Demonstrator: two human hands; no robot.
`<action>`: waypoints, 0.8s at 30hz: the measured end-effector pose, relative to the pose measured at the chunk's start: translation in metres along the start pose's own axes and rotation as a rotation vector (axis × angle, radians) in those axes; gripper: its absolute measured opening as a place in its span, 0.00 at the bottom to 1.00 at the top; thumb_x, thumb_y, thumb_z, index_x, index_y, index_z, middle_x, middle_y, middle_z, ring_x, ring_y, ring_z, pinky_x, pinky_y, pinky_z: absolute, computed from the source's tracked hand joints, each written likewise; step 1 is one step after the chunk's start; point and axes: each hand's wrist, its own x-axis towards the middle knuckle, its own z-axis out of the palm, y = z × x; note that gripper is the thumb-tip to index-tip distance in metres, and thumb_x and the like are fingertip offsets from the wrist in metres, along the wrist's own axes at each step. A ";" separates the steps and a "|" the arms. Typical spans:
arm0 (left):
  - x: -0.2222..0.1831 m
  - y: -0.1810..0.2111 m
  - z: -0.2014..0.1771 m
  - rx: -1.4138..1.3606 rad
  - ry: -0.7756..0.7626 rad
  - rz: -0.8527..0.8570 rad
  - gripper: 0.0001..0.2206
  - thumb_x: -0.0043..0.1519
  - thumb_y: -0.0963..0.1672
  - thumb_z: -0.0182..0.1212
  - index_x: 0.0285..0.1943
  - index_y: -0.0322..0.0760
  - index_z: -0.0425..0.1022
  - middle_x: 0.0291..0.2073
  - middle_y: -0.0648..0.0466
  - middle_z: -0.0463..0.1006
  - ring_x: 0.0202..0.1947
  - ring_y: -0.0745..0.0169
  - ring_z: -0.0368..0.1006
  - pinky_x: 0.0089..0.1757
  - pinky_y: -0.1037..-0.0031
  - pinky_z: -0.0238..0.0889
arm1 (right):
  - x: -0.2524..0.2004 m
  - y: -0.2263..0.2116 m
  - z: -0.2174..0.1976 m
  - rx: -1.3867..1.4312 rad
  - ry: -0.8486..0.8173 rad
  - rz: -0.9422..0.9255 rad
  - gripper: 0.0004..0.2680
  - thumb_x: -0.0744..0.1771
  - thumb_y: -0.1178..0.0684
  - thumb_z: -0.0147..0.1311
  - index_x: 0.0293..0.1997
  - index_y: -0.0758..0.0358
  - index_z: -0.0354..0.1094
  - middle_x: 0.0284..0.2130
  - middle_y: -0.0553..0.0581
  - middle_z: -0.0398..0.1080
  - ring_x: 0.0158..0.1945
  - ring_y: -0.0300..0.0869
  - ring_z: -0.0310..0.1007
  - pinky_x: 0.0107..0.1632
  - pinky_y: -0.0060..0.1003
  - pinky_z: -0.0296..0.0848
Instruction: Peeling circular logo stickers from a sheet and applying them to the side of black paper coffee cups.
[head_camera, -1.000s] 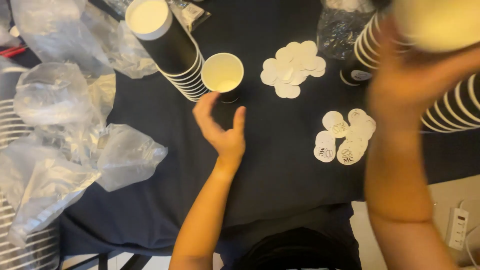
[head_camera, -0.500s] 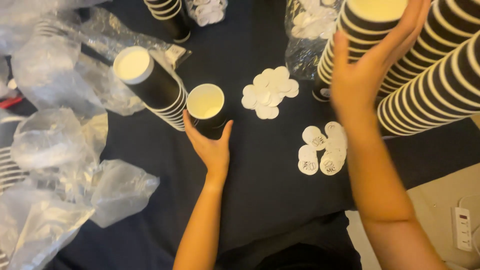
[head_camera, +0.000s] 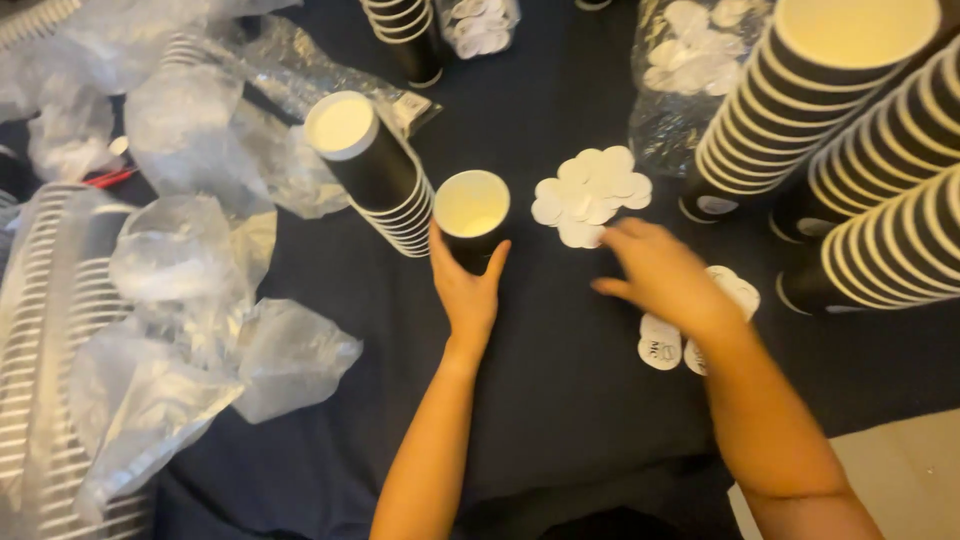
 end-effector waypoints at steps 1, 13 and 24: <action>0.000 -0.002 0.000 0.006 0.007 -0.004 0.48 0.54 0.47 0.81 0.79 0.29 0.52 0.71 0.33 0.61 0.72 0.31 0.58 0.69 0.49 0.52 | -0.007 0.005 -0.009 0.002 -0.004 -0.009 0.19 0.59 0.51 0.72 0.52 0.62 0.74 0.48 0.66 0.75 0.54 0.62 0.77 0.52 0.57 0.79; -0.002 0.016 -0.010 -0.113 -0.115 0.012 0.37 0.63 0.43 0.67 0.80 0.35 0.48 0.74 0.42 0.60 0.76 0.44 0.55 0.70 0.59 0.51 | -0.065 0.064 0.009 0.084 -0.148 0.300 0.24 0.58 0.48 0.73 0.61 0.48 0.73 0.60 0.51 0.65 0.64 0.48 0.66 0.67 0.45 0.64; -0.009 0.035 -0.016 0.010 -0.061 -0.140 0.38 0.66 0.46 0.60 0.82 0.40 0.41 0.80 0.45 0.53 0.78 0.45 0.54 0.66 0.57 0.58 | -0.042 0.020 -0.038 0.068 -0.144 0.434 0.05 0.67 0.56 0.56 0.44 0.56 0.78 0.39 0.55 0.82 0.43 0.50 0.79 0.50 0.44 0.70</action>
